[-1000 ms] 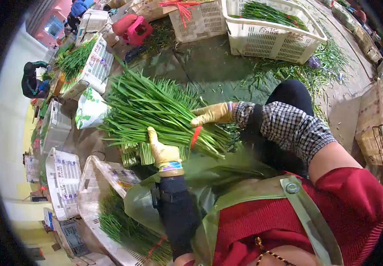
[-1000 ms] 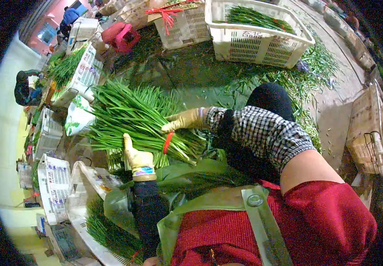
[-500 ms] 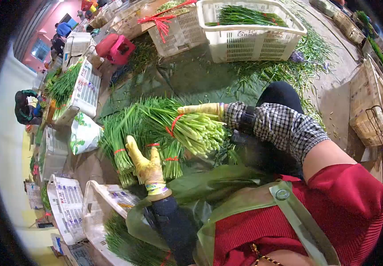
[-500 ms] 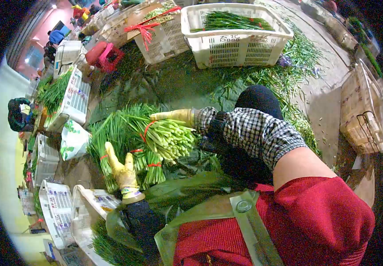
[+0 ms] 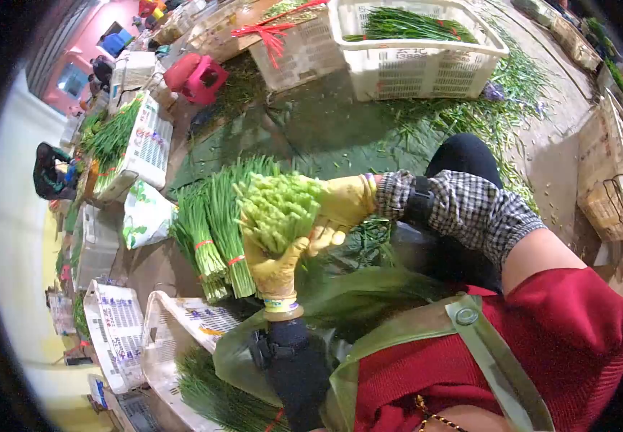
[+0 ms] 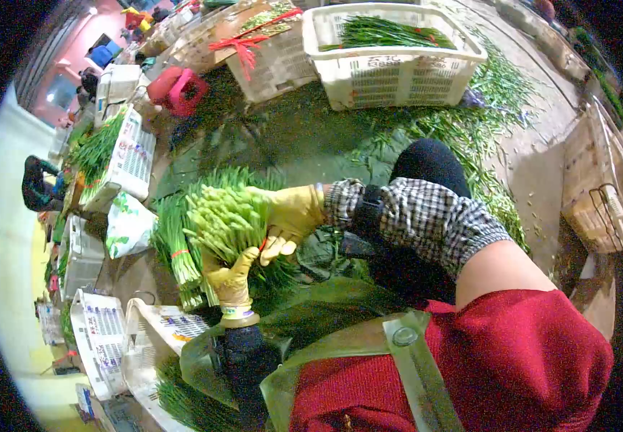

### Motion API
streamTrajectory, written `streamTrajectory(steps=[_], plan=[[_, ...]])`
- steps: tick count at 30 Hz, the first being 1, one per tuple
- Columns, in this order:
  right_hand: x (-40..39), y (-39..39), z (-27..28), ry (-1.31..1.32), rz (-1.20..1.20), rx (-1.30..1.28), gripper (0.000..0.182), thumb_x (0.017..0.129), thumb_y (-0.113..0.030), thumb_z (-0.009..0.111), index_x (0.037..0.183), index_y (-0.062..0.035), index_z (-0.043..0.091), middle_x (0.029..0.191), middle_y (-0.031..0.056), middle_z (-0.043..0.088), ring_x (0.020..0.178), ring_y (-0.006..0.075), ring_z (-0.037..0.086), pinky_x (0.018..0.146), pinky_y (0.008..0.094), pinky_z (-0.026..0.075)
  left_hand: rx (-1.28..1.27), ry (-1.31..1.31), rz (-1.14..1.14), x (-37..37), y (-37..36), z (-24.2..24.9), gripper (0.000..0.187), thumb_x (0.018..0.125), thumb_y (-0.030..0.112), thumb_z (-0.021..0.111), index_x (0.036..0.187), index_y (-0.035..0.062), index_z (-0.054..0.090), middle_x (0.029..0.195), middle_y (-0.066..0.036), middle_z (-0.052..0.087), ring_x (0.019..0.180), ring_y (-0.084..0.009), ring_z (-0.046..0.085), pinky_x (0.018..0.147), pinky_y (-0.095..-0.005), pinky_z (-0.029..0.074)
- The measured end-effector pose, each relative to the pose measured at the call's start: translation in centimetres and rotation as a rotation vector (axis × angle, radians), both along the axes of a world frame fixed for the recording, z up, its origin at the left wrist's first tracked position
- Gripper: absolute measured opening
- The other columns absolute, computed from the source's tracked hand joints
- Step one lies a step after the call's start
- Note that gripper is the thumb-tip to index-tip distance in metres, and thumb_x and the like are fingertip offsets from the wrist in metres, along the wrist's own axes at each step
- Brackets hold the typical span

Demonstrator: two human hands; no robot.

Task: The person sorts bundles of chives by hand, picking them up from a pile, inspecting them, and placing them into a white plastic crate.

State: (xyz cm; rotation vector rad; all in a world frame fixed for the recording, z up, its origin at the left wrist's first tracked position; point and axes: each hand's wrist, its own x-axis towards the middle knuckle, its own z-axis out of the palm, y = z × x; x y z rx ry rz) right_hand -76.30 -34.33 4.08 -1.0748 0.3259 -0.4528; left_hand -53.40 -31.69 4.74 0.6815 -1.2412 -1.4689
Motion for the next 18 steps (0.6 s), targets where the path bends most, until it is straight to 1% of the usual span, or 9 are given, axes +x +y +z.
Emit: streamTrajectory(steps=[1,2,5,6,9,12,15,16,18], plan=[[0.4,-0.5,0.2,-0.013,0.11,0.381,0.108,0.08,-0.086,0.032,0.144,0.0017,0.034,0.136,0.0277,0.049,0.12,0.0345,0.055,0.092,0.0488,0.052,-0.132,-0.096,0.155,0.4,-0.2,-0.5,0.069,0.077,0.004,0.078,0.138,0.0026,0.046,0.12,-0.011,0.063,0.104,-0.0224,0.062,0.095,-0.0359,0.05],[1.0,-1.5,-0.5,-0.103,0.192,0.519,0.116,0.078,-0.088,0.03,0.142,0.0074,0.032,0.13,0.0309,0.053,0.111,0.0347,0.062,0.08,0.0434,0.058,-0.057,-0.118,0.215,1.0,-0.2,-0.8,0.057,0.079,0.005,0.075,0.131,0.0003,0.053,0.122,-0.009,0.062,0.104,-0.0212,0.062,0.093,-0.0358,0.05],[1.9,0.5,3.8,0.291,0.039,0.216,0.11,0.083,-0.084,0.032,0.145,0.0066,0.027,0.131,0.0319,0.052,0.112,0.0334,0.062,0.082,0.0437,0.056,0.215,0.186,0.258,0.9,0.0,-1.9,0.058,0.084,0.007,0.073,0.136,0.0015,0.047,0.124,-0.009,0.06,0.107,-0.0221,0.06,0.098,-0.0347,0.047],[2.2,1.5,5.3,0.374,-0.091,0.179,0.095,0.09,-0.075,0.035,0.138,0.0071,0.039,0.117,0.0275,0.063,0.097,0.0302,0.069,0.071,0.0365,0.058,0.249,0.213,0.27,0.7,0.1,-1.7,0.052,0.087,0.01,0.07,0.133,0.0013,0.048,0.119,-0.009,0.062,0.102,-0.0234,0.062,0.092,-0.0355,0.051],[1.7,0.8,5.1,0.45,-0.328,0.056,0.069,0.09,-0.058,0.059,0.119,0.0042,0.055,0.095,0.0222,0.07,0.085,0.0268,0.071,0.071,0.0339,0.058,0.338,0.336,0.247,0.4,-0.2,-0.7,0.048,0.086,0.014,0.071,0.128,0.0021,0.052,0.115,-0.01,0.063,0.093,-0.0235,0.065,0.081,-0.0381,0.057],[1.5,0.9,6.1,0.749,-0.58,-0.231,0.086,0.079,-0.064,0.068,0.13,0.003,0.049,0.118,0.0242,0.064,0.106,0.0307,0.066,0.087,0.0383,0.054,0.278,0.264,0.33,0.6,-0.3,-0.4,0.054,0.085,0.016,0.073,0.131,0.0012,0.05,0.119,-0.009,0.061,0.101,-0.0226,0.062,0.088,-0.0385,0.054],[2.0,0.9,2.5,0.673,-0.76,-0.85,0.099,0.077,-0.06,0.073,0.142,0.0045,0.036,0.13,0.0263,0.056,0.121,0.0349,0.056,0.101,0.0389,0.046,0.187,0.286,0.325,0.6,-0.7,-0.7,0.064,0.084,0.012,0.073,0.14,0.0009,0.044,0.133,-0.009,0.055,0.117,-0.022,0.054,0.104,-0.0378,0.042],[2.6,0.7,0.4,0.596,-0.718,-0.935,0.112,0.075,-0.056,0.077,0.15,0.0034,0.019,0.142,0.0292,0.044,0.134,0.0364,0.043,0.111,0.0401,0.034,0.196,0.288,0.321,0.5,-0.5,-0.5,0.065,0.083,0.012,0.073,0.14,0.0008,0.043,0.133,-0.009,0.054,0.117,-0.0219,0.054,0.104,-0.0378,0.042],[4.0,1.7,-1.2,0.552,-0.62,-0.874,0.12,0.072,-0.051,0.082,0.152,0.0007,0.009,0.146,0.0285,0.039,0.137,0.0342,0.039,0.112,0.0376,0.032,0.187,0.296,0.296,0.2,-0.2,-0.3,0.065,0.084,0.01,0.072,0.141,0.0006,0.042,0.133,-0.008,0.054,0.117,-0.021,0.054,0.104,-0.0368,0.042]])
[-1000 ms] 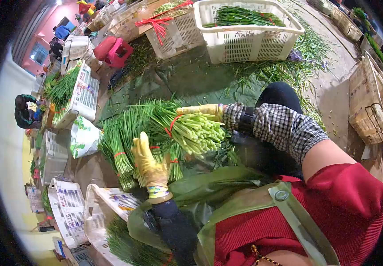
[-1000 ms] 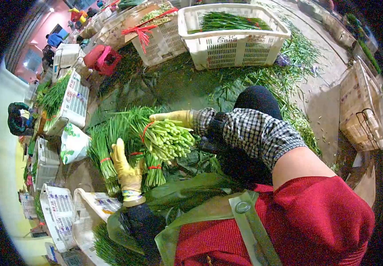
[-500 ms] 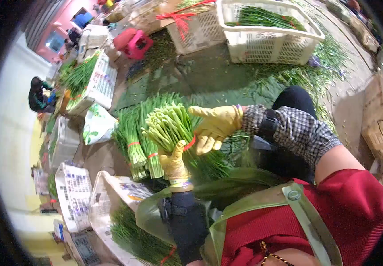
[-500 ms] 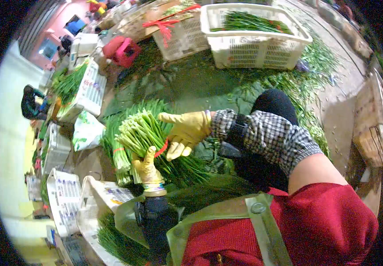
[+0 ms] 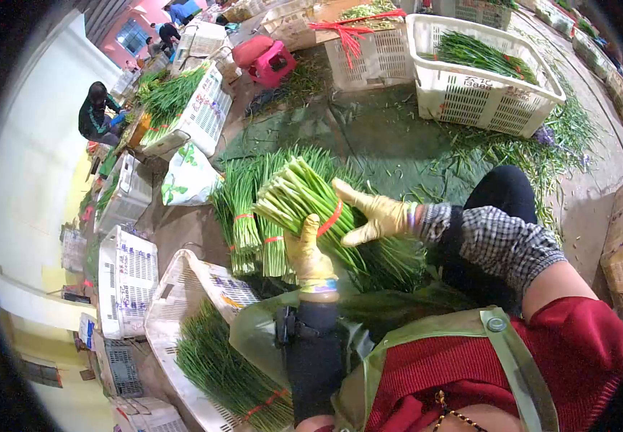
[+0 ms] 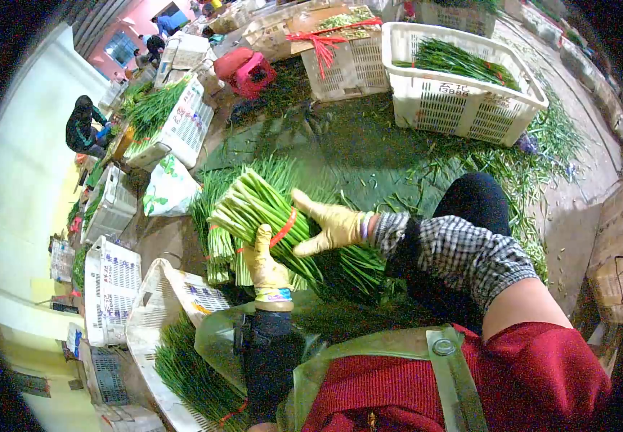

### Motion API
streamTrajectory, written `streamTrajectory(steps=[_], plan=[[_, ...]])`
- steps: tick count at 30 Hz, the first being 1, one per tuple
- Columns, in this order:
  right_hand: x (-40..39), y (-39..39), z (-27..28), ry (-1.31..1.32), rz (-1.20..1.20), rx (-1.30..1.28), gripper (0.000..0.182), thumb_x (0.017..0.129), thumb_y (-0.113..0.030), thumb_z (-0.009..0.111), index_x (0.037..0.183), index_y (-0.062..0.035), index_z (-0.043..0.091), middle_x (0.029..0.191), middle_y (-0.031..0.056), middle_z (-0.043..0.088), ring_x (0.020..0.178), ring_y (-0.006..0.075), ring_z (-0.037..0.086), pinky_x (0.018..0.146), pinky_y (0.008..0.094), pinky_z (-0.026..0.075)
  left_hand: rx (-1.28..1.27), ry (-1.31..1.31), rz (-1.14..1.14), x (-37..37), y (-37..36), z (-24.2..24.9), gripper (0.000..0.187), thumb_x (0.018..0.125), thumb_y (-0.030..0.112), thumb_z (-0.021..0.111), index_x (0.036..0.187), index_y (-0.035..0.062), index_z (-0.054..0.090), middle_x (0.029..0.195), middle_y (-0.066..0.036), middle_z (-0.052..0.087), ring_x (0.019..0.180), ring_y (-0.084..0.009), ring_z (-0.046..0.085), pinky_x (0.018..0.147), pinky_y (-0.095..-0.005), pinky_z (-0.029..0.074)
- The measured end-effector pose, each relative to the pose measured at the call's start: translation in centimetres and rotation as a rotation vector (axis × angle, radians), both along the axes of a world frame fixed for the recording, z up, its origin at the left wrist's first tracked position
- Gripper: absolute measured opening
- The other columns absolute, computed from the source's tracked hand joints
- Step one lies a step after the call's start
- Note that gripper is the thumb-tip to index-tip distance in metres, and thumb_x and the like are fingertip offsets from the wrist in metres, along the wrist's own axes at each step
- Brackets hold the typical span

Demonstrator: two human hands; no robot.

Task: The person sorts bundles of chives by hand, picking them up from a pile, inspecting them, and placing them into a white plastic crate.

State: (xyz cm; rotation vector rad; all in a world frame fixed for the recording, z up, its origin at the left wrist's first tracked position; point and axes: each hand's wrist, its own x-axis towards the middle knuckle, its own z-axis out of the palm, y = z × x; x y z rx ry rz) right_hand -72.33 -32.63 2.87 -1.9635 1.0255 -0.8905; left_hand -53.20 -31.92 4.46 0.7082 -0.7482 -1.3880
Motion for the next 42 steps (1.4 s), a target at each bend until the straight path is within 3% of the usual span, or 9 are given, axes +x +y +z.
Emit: streamTrajectory(steps=[9,10,11,17,22,26,30,38,42], plan=[[1.6,0.9,7.6,0.071,-0.318,0.049,0.084,0.073,-0.018,0.082,0.143,-0.0022,0.039,0.139,0.0172,0.05,0.129,0.0248,0.047,0.109,0.0362,0.037,-0.158,-0.128,-0.297,0.2,1.5,2.3,0.095,0.079,0.019,0.081,0.15,0.0059,0.019,0.136,-0.009,0.049,0.12,-0.023,0.052,0.105,-0.0359,0.041],[1.7,0.1,6.9,-0.564,-0.046,0.258,0.069,0.076,-0.015,0.079,0.136,-0.0036,0.047,0.129,0.011,0.057,0.117,0.0204,0.055,0.103,0.0359,0.043,-0.233,-0.232,-0.3,0.1,1.6,1.7,0.1,0.077,0.019,0.082,0.151,0.0076,0.016,0.138,-0.009,0.048,0.12,-0.0235,0.051,0.105,-0.0361,0.042],[2.2,0.7,8.9,-0.654,-0.115,0.302,0.06,0.078,-0.01,0.076,0.131,-0.0028,0.049,0.12,0.0054,0.061,0.107,0.0158,0.058,0.098,0.034,0.047,-0.345,-0.271,-0.214,-1.1,2.1,1.2,0.104,0.075,0.018,0.084,0.151,0.008,0.014,0.137,-0.008,0.047,0.122,-0.0227,0.05,0.104,-0.0357,0.042],[3.5,1.6,11.0,-0.701,-0.118,0.101,0.08,0.077,-0.007,0.077,0.145,-0.0012,0.036,0.129,0.0067,0.057,0.115,0.0172,0.056,0.102,0.0339,0.043,-0.379,-0.211,-0.121,-2.5,3.0,0.7,0.093,0.07,0.007,0.084,0.145,0.0053,0.03,0.134,-0.008,0.052,0.12,-0.0198,0.052,0.102,-0.0344,0.043],[7.3,4.2,14.5,-0.519,0.143,-0.067,0.112,0.075,-0.016,0.083,0.154,-0.0014,0.004,0.159,0.0122,0.02,0.143,0.0202,0.025,0.115,0.0364,0.024,-0.247,-0.017,-0.038,2.2,5.4,7.9,0.062,0.072,0.003,0.08,0.127,0.002,0.05,0.113,-0.008,0.064,0.1,-0.0171,0.062,0.09,-0.032,0.05],[9.0,5.4,12.4,-0.445,0.398,0.244,0.111,0.075,-0.008,0.081,0.156,-0.0055,0.005,0.161,0.0087,0.014,0.146,0.0183,0.015,0.117,0.033,0.013,-0.215,-0.017,0.177,8.9,6.3,11.3,0.051,0.076,0.004,0.077,0.122,0.0023,0.055,0.11,-0.008,0.065,0.095,-0.0181,0.063,0.087,-0.0317,0.052],[8.9,4.0,10.0,0.015,0.395,-0.199,0.106,0.073,-0.001,0.079,0.156,-0.0149,0.015,0.131,0.0138,0.06,0.116,0.0276,0.061,0.097,0.034,0.047,-0.235,-0.12,0.507,18.5,11.0,12.9,0.031,0.084,0.011,0.07,0.112,0.0022,0.062,0.104,-0.008,0.066,0.085,-0.0162,0.065,0.084,-0.0331,0.053],[7.0,2.1,5.7,0.071,0.473,0.189,0.062,0.091,-0.007,0.062,0.147,-0.0082,0.038,0.1,0.0076,0.066,0.083,0.0168,0.065,0.083,0.0334,0.053,-0.136,-0.884,0.846,33.7,25.0,19.9,0.032,0.092,0.014,0.06,0.12,0.0005,0.059,0.108,-0.01,0.067,0.089,-0.0188,0.066,0.079,-0.0335,0.056],[7.3,2.2,5.9,0.223,0.472,0.131,0.054,0.093,-0.013,0.062,0.143,-0.0054,0.044,0.096,0.0051,0.068,0.085,0.0127,0.064,0.081,0.0294,0.052,0.036,-0.71,0.675,33.9,25.7,19.6,0.039,0.084,0.01,0.068,0.121,0.0005,0.058,0.106,-0.009,0.067,0.087,-0.0176,0.065,0.078,-0.0324,0.055]])
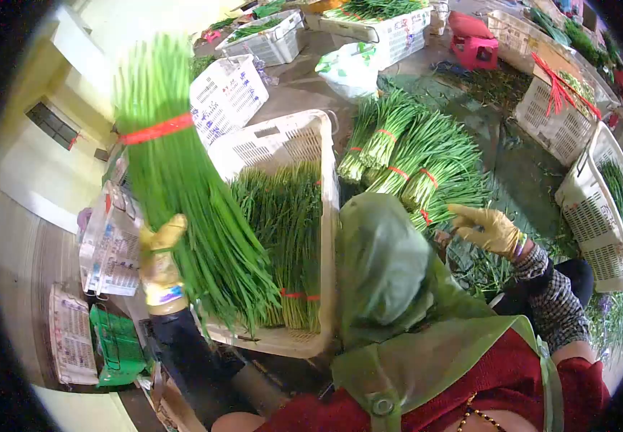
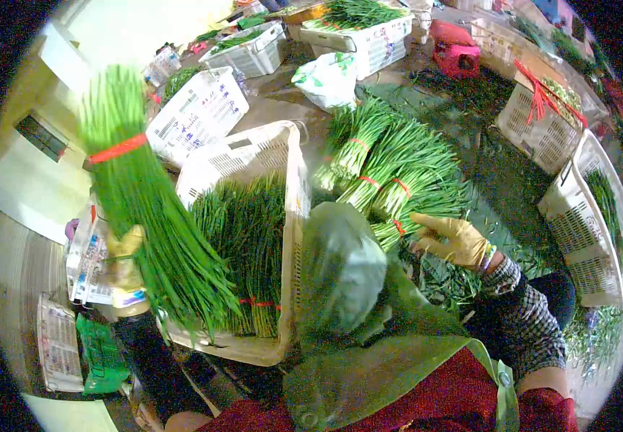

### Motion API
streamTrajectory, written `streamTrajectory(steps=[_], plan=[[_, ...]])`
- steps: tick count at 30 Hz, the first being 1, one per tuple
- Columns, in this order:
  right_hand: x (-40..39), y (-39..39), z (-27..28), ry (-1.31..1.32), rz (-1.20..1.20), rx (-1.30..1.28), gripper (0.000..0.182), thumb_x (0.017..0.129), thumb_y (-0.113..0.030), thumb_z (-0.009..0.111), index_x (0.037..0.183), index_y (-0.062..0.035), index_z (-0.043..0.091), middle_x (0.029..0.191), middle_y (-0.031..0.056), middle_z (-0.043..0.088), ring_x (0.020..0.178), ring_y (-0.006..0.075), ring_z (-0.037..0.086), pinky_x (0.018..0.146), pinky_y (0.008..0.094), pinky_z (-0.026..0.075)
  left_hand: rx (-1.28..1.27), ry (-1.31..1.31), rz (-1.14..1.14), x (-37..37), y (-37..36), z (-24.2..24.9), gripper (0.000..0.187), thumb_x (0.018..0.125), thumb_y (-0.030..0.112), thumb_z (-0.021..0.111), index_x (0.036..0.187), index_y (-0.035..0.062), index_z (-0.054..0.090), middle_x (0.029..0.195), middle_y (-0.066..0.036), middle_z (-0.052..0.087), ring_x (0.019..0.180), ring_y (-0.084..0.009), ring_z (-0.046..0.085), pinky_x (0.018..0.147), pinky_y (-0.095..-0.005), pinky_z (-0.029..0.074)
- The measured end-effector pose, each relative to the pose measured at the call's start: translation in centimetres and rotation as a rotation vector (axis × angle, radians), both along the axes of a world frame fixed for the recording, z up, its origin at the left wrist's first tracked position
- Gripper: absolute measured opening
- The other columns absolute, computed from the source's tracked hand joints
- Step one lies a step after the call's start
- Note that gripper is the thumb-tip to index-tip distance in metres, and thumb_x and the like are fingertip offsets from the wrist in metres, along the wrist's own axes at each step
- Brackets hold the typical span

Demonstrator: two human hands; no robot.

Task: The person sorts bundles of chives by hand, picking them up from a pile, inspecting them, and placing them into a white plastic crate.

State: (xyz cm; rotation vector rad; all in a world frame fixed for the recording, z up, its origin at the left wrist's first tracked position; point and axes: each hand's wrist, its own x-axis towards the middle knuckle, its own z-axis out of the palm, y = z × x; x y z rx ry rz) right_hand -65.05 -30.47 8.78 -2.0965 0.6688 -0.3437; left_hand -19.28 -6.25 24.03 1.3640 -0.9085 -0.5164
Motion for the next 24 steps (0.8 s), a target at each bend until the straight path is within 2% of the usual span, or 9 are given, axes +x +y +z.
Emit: streamTrajectory(steps=[5,9,11,12,16,17,18,22,24], plan=[[-0.8,-0.4,-2.2,0.15,-0.003,-0.03,0.051,0.092,-0.021,0.064,0.137,-0.0037,0.049,0.097,0.0064,0.068,0.086,0.0171,0.065,0.08,0.0309,0.051,0.282,0.262,-0.049,3.7,-4.3,-13.0,0.045,0.078,0.008,0.075,0.119,-0.0011,0.059,0.105,-0.008,0.067,0.084,-0.0162,0.065,0.077,-0.0302,0.053],[-1.2,-0.5,-3.4,0.228,-0.035,-0.002,0.047,0.092,-0.024,0.062,0.135,-0.0052,0.051,0.094,0.0098,0.068,0.085,0.0212,0.066,0.078,0.0324,0.051,0.455,0.196,-0.042,7.3,-10.9,-26.2,0.061,0.069,0.018,0.086,0.118,-0.0045,0.058,0.099,-0.009,0.069,0.082,-0.0172,0.065,0.076,-0.031,0.052],[-1.9,-0.7,-4.1,0.197,-0.033,-0.052,0.047,0.092,-0.024,0.062,0.135,-0.0063,0.051,0.092,0.01,0.068,0.085,0.0239,0.067,0.077,0.0339,0.051,0.616,-0.082,0.123,9.5,-14.3,-33.0,0.071,0.066,0.023,0.088,0.121,-0.0071,0.056,0.101,-0.013,0.069,0.086,-0.0208,0.065,0.08,-0.0315,0.051],[-2.2,-0.9,-4.9,0.208,-0.056,-0.039,0.048,0.092,-0.024,0.062,0.135,-0.0063,0.051,0.091,0.0098,0.068,0.084,0.0242,0.067,0.076,0.0344,0.051,0.667,0.061,0.007,8.6,-15.2,-32.0,0.079,0.065,0.026,0.089,0.126,-0.0098,0.053,0.108,-0.018,0.068,0.094,-0.0258,0.066,0.086,-0.0317,0.05],[-3.1,-1.7,-6.7,0.266,-0.077,-0.096,0.048,0.091,-0.028,0.062,0.133,-0.0061,0.052,0.088,0.012,0.067,0.081,0.025,0.067,0.073,0.0367,0.051,0.697,-0.247,0.197,4.9,-18.6,-32.3,0.078,0.061,0.035,0.089,0.119,-0.0074,0.059,0.114,-0.022,0.067,0.097,-0.0299,0.066,0.084,-0.0353,0.051],[-3.4,-1.7,-6.7,0.302,-0.086,-0.105,0.047,0.091,-0.028,0.061,0.132,-0.0062,0.053,0.088,0.0128,0.067,0.081,0.0256,0.067,0.073,0.037,0.051,0.608,-0.089,-0.013,7.6,-19.6,-37.6,0.075,0.063,0.034,0.088,0.118,-0.0068,0.06,0.111,-0.021,0.068,0.096,-0.0311,0.067,0.083,-0.0366,0.052],[-2.4,-1.7,-4.9,0.377,-0.118,0.009,0.044,0.092,-0.029,0.059,0.131,-0.0075,0.055,0.089,0.0145,0.066,0.081,0.0292,0.067,0.073,0.0379,0.052,0.603,-0.099,-0.036,8.0,-20.1,-39.4,0.075,0.063,0.034,0.088,0.119,-0.0067,0.058,0.112,-0.021,0.067,0.097,-0.0312,0.065,0.084,-0.0366,0.051],[-2.8,-4.2,-6.3,0.427,-0.123,0.037,0.044,0.09,-0.033,0.06,0.129,-0.0118,0.059,0.091,0.0169,0.067,0.082,0.0305,0.067,0.076,0.0384,0.053,0.727,-0.332,0.041,6.3,-21.2,-38.2,0.076,0.066,0.033,0.085,0.123,-0.0063,0.054,0.117,-0.021,0.061,0.102,-0.0312,0.06,0.087,-0.0369,0.047],[-2.5,-6.5,-7.7,0.414,-0.18,0.107,0.051,0.089,-0.044,0.058,0.128,-0.0105,0.06,0.105,0.0173,0.069,0.099,0.0312,0.067,0.088,0.0388,0.052,0.761,-0.379,0.046,6.1,-21.6,-38.1,0.076,0.067,0.033,0.084,0.124,-0.0061,0.052,0.119,-0.021,0.059,0.105,-0.0313,0.058,0.089,-0.037,0.045]])
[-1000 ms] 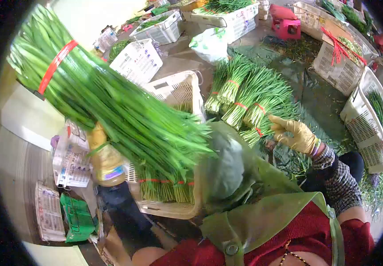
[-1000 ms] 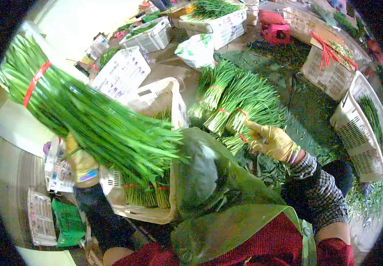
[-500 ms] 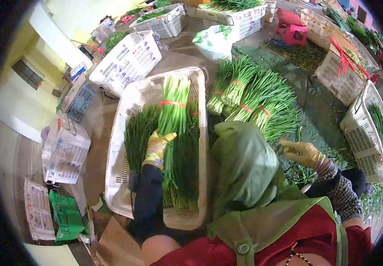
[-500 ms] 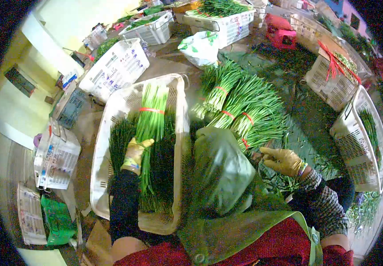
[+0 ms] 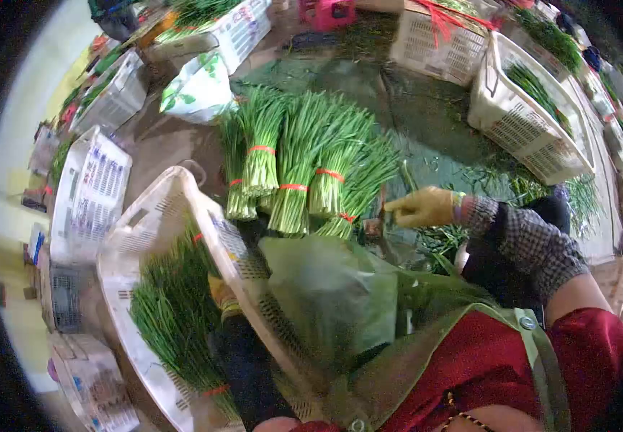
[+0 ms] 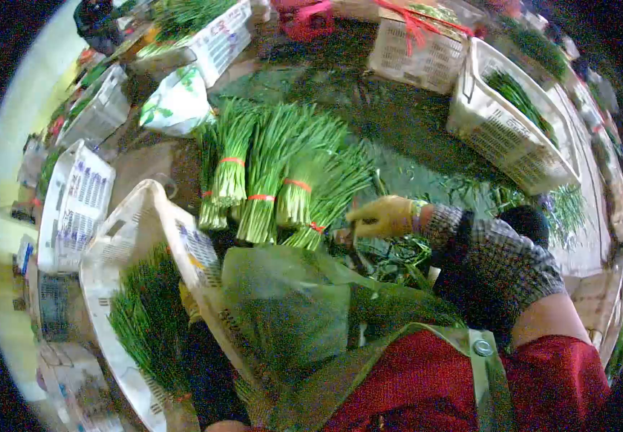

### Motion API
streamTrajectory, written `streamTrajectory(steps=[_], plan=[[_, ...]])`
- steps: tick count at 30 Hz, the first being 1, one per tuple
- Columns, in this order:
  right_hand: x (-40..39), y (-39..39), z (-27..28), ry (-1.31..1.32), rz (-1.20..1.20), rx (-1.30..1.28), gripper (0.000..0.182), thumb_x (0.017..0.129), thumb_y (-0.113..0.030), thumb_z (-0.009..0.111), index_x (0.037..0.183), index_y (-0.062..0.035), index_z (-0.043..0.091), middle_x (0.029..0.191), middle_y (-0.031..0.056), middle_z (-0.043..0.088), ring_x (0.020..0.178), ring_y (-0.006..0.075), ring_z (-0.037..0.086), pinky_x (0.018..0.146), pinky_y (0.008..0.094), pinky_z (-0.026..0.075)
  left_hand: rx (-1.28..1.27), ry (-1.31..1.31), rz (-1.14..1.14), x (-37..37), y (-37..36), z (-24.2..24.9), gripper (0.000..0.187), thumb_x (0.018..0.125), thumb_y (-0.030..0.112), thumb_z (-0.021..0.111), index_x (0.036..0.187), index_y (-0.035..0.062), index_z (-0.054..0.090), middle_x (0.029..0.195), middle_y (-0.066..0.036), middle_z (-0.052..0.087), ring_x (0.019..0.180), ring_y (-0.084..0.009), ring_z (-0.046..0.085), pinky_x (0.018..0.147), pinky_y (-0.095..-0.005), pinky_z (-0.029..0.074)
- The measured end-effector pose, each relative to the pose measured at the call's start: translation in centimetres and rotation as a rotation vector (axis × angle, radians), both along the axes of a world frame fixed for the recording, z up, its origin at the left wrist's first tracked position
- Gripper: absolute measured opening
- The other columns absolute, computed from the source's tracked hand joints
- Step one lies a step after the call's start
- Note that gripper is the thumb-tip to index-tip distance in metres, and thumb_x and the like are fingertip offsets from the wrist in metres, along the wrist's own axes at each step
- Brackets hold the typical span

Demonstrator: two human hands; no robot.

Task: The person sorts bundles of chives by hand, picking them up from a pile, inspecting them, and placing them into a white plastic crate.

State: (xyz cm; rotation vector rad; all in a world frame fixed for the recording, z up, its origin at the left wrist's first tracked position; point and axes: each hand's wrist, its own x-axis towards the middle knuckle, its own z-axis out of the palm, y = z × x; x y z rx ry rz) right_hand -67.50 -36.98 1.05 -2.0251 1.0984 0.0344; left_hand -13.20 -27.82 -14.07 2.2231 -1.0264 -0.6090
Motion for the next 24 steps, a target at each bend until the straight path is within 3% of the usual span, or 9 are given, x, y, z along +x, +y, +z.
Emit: streamTrajectory(steps=[2,6,9,10,12,15,19,22,24], plan=[[0.7,-3.1,-3.3,0.078,0.057,-0.11,0.05,0.092,-0.039,0.058,0.132,-0.0091,0.057,0.091,0.009,0.068,0.082,0.0174,0.065,0.077,0.0315,0.052,0.027,-0.029,-0.006,0.2,0.2,-0.2,0.076,0.069,0.032,0.083,0.126,-0.0059,0.05,0.122,-0.021,0.056,0.107,-0.0313,0.055,0.091,-0.0371,0.043],[5.6,-8.0,-7.5,0.289,-0.14,-0.03,0.076,0.086,-0.058,0.06,0.138,-0.0044,0.05,0.132,0.0193,0.058,0.124,0.0278,0.055,0.104,0.038,0.043,0.069,-0.05,-0.003,0.9,1.1,-0.6,0.077,0.072,0.031,0.081,0.129,-0.0055,0.046,0.126,-0.021,0.051,0.112,-0.0314,0.05,0.095,-0.0373,0.039],[9.7,-9.2,-12.2,0.273,-0.375,0.132,0.095,0.083,-0.068,0.058,0.147,-0.0014,0.033,0.142,0.0214,0.048,0.128,0.03,0.051,0.106,0.0385,0.041,0.092,-0.059,0.002,0.9,1.7,-0.9,0.077,0.074,0.03,0.079,0.131,-0.0052,0.043,0.13,-0.021,0.047,0.116,-0.0314,0.047,0.098,-0.0375,0.036],[10.3,-11.1,-19.9,0.341,0.001,-0.053,0.104,0.08,-0.072,0.058,0.146,0.003,0.031,0.137,0.0238,0.051,0.125,0.0338,0.053,0.104,0.0398,0.042,0.106,-0.06,0.001,1.2,1.9,-0.9,0.077,0.074,0.03,0.079,0.132,-0.0051,0.042,0.131,-0.021,0.046,0.118,-0.0315,0.045,0.099,-0.0376,0.035],[13.1,-9.0,-15.4,0.054,-0.735,0.407,0.133,0.069,-0.073,0.07,0.149,0.0096,0.002,0.142,0.0307,0.043,0.128,0.0339,0.05,0.103,0.0383,0.043,0.122,-0.062,0.003,1.5,2.2,-1.2,0.078,0.076,0.03,0.078,0.134,-0.0049,0.04,0.134,-0.021,0.043,0.12,-0.0315,0.043,0.1,-0.0377,0.032],[16.6,-8.4,-17.4,-0.033,-0.995,0.434,0.136,0.065,-0.067,0.078,0.149,0.0091,0.001,0.138,0.0308,0.046,0.125,0.0345,0.051,0.101,0.0389,0.044,0.139,-0.07,0.006,1.8,2.4,-1.3,0.078,0.078,0.029,0.076,0.136,-0.0046,0.037,0.137,-0.021,0.039,0.124,-0.0316,0.039,0.103,-0.0379,0.029],[17.1,-9.1,-18.6,-0.051,-1.069,0.463,0.122,0.067,-0.05,0.084,0.145,0.008,0.011,0.132,0.0279,0.051,0.112,0.0312,0.06,0.087,0.0377,0.053,0.158,-0.075,0.012,2.0,2.8,-1.3,0.079,0.08,0.028,0.074,0.14,-0.0041,0.033,0.142,-0.021,0.034,0.129,-0.0316,0.034,0.107,-0.0381,0.025],[16.0,-10.4,-22.1,-0.215,-1.025,0.356,0.073,0.076,-0.035,0.079,0.123,0.0078,0.045,0.099,0.0151,0.068,0.08,0.0213,0.069,0.061,0.0359,0.059,0.151,-0.083,0.003,1.8,2.7,-0.9,0.08,0.082,0.027,0.072,0.142,-0.0038,0.029,0.146,-0.021,0.03,0.133,-0.0317,0.03,0.11,-0.0383,0.022],[12.7,-9.9,-19.3,-0.301,-0.866,0.402,0.051,0.08,-0.03,0.076,0.111,0.0059,0.058,0.093,0.0127,0.07,0.077,0.0206,0.069,0.06,0.0358,0.058,0.146,-0.087,-0.018,1.7,2.6,-0.7,0.08,0.084,0.026,0.071,0.144,-0.0036,0.027,0.148,-0.021,0.028,0.135,-0.0317,0.028,0.112,-0.0384,0.02]])
